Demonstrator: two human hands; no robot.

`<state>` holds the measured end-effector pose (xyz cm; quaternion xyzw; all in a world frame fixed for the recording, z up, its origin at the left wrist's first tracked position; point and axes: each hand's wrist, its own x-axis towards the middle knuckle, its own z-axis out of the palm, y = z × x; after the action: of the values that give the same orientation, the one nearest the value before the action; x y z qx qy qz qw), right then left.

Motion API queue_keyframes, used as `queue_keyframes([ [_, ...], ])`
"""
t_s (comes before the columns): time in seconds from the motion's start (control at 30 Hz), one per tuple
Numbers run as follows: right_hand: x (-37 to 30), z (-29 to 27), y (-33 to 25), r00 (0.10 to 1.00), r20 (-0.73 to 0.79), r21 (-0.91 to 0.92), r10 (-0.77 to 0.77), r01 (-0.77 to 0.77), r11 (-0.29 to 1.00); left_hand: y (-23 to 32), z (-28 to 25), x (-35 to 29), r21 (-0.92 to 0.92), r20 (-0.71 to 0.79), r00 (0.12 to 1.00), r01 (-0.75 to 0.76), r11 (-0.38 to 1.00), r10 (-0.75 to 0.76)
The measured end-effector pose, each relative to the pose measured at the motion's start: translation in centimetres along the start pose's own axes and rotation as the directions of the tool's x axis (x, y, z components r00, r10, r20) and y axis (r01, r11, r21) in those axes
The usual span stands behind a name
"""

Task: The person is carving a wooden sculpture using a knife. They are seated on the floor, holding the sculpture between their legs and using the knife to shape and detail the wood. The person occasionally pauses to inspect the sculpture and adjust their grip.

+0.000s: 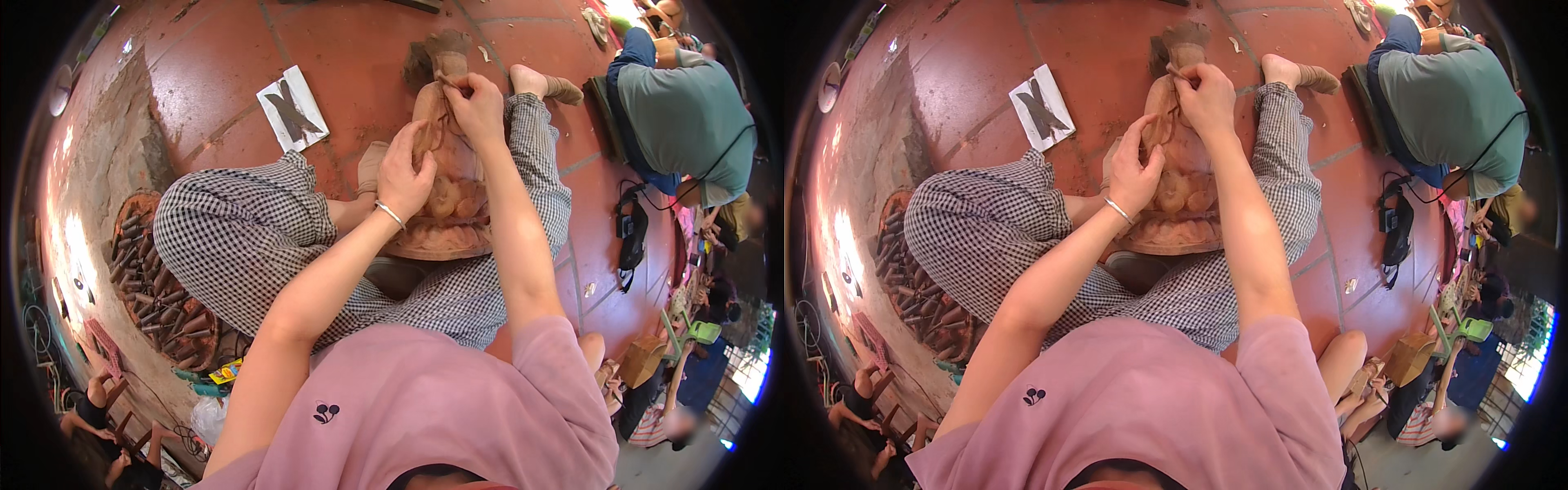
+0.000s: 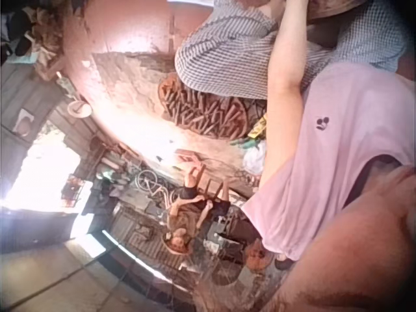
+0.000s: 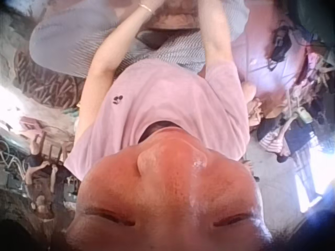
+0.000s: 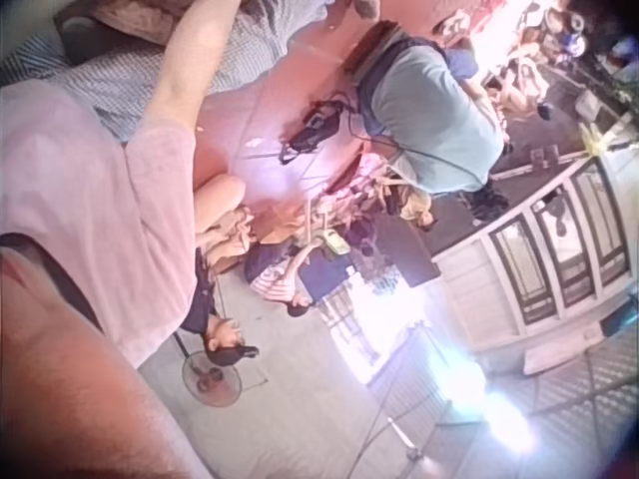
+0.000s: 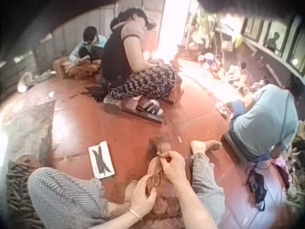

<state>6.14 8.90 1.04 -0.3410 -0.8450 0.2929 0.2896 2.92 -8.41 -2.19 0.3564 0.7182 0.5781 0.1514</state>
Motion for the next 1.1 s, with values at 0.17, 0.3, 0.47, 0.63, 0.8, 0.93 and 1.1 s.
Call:
queue_keyframes([
  [0.17,-3.8,-2.3,2.9,0.938,0.175,0.239,0.3,-0.336,0.911,0.2,0.0,-0.2,0.012,-0.016,1.0,0.023,1.0,-0.022],
  [0.3,-0.8,-1.0,1.5,0.995,0.03,0.023,0.096,-0.096,0.995,0.1,0.2,-0.2,0.027,-0.022,1.0,-0.012,1.0,0.012],
  [0.47,-1.6,-0.6,2.8,0.992,-0.031,0.112,0.126,-0.122,0.986,0.5,-0.2,0.0,0.029,0.03,0.999,0.036,0.999,-0.037],
  [0.63,-3.8,-1.5,5.4,0.994,0.022,0.226,0.11,-0.112,0.968,0.2,0.0,-0.1,0.008,0.002,0.999,0.054,0.999,-0.054],
  [0.8,0.2,0.4,4.4,0.985,-0.088,0.122,-0.147,0.157,0.98,0.4,0.2,-0.3,0.003,0.023,0.999,0.035,0.999,-0.035],
  [0.93,-2.5,-0.7,6.1,0.991,0.123,0.487,0.051,-0.106,0.867,0.1,-0.3,0.2,-0.01,0.052,0.997,0.056,0.998,-0.055],
  [1.1,-7.2,-2.3,9.7,0.963,0.174,0.707,0.207,-0.268,0.655,0.7,-0.4,-0.2,0.023,0.052,0.996,0.077,0.997,-0.078],
])
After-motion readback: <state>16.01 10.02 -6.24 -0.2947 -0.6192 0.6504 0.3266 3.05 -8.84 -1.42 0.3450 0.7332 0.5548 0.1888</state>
